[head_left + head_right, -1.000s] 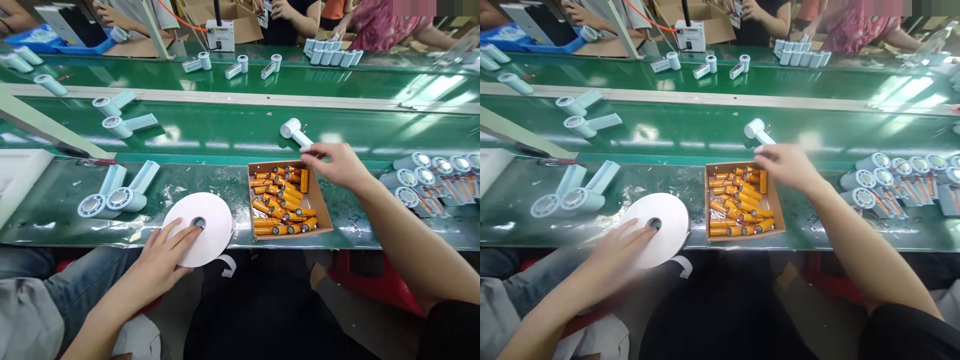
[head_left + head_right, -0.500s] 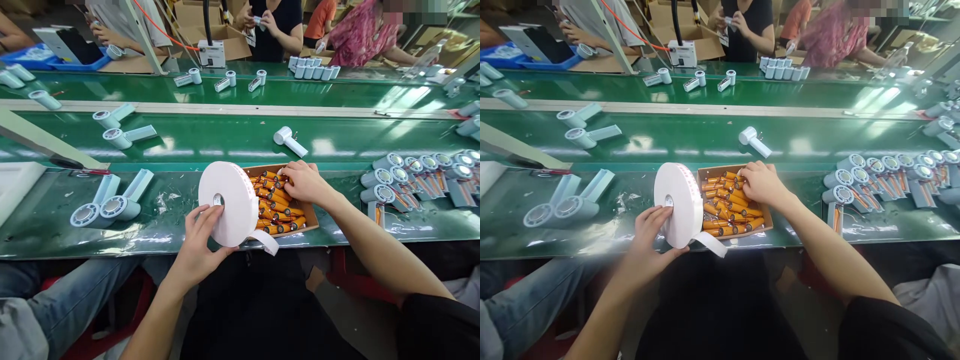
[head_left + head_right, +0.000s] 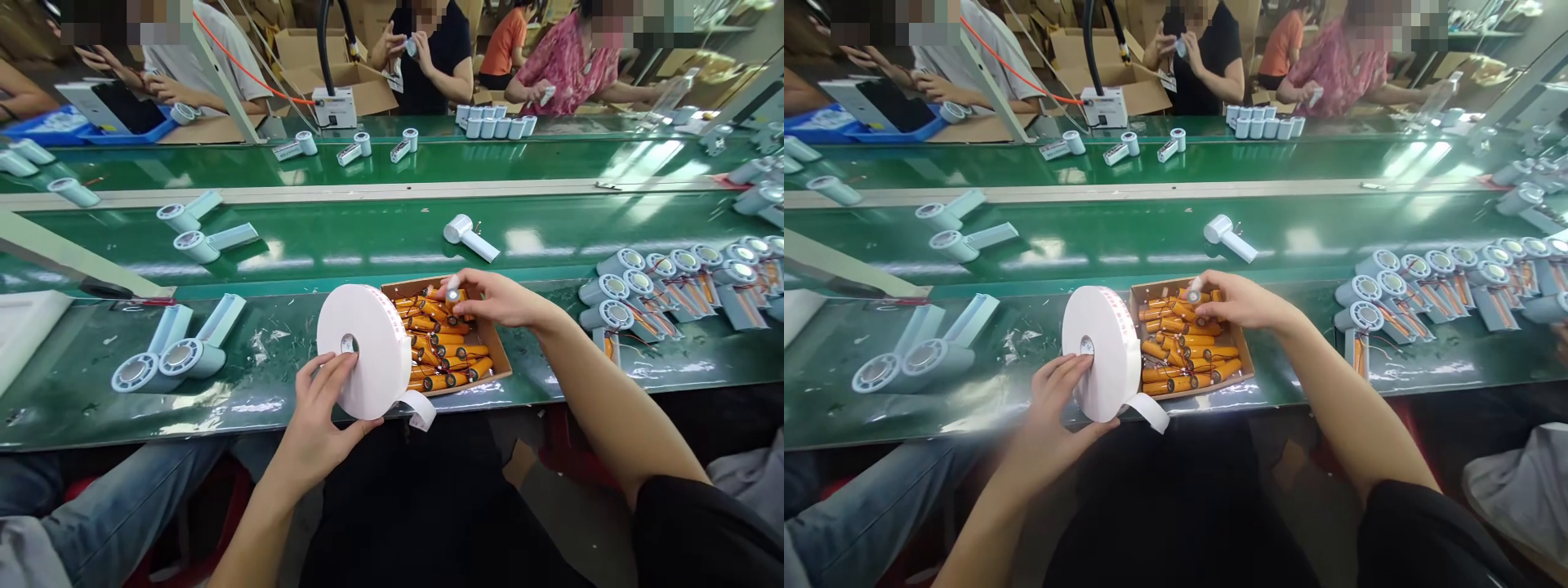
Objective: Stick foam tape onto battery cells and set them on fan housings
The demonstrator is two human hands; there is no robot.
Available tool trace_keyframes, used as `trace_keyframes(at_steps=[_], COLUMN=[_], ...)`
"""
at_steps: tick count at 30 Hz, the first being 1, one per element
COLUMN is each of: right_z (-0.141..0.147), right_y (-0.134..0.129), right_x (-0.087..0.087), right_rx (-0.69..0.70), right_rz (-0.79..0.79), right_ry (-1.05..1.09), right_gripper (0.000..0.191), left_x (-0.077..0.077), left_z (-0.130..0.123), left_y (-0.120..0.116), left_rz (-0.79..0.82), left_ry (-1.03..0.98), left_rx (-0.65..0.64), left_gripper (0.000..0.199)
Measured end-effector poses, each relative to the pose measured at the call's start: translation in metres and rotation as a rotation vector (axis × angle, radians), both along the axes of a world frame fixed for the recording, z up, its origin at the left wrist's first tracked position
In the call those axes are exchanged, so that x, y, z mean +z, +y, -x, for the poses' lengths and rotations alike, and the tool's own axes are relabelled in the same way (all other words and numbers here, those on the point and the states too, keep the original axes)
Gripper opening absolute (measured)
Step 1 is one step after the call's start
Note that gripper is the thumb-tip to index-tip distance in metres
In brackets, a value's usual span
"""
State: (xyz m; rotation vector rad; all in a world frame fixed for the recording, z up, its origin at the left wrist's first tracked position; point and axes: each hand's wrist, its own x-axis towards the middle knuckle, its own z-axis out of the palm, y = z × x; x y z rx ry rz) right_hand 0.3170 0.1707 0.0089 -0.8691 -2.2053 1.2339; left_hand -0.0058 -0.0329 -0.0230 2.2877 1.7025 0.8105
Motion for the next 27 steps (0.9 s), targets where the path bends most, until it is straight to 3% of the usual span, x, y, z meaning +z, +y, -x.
trace_keyframes(at_steps=[4, 10, 15, 18, 23, 27], right_z=[0.015, 0.034, 0.044, 0.054, 0.075, 0.083], right_y=[-0.03, -0.077, -0.105, -0.119, -0.137, -0.139], right_x=[0.009, 0.025, 0.028, 0.023, 0.009, 0.002], right_rx=[-0.184, -0.263, -0.18, -0.244, -0.454, -0.39], right_rz=[0.243, 0.304, 0.447, 0.375, 0.124, 0.123], right_ry=[0.448, 0.478, 0.611, 0.646, 0.508, 0.388], right_gripper=[0.038, 0.041, 0.046, 0.047, 0.052, 0.057], left_x=[0.001, 0.005, 0.008, 0.01, 0.013, 0.017], left_z=[0.0, -0.003, -0.009, -0.014, -0.024, -0.029], left_y=[0.0, 0.0, 0.002, 0.003, 0.004, 0.004], left_rz=[-0.074, -0.237, -0.332, -0.363, -0.413, -0.476], left_ry=[0.044, 0.161, 0.178, 0.183, 0.212, 0.244], left_rx=[0.04, 0.146, 0.175, 0.208, 0.23, 0.241], left_gripper=[0.084, 0.081, 0.079, 0.079, 0.078, 0.078])
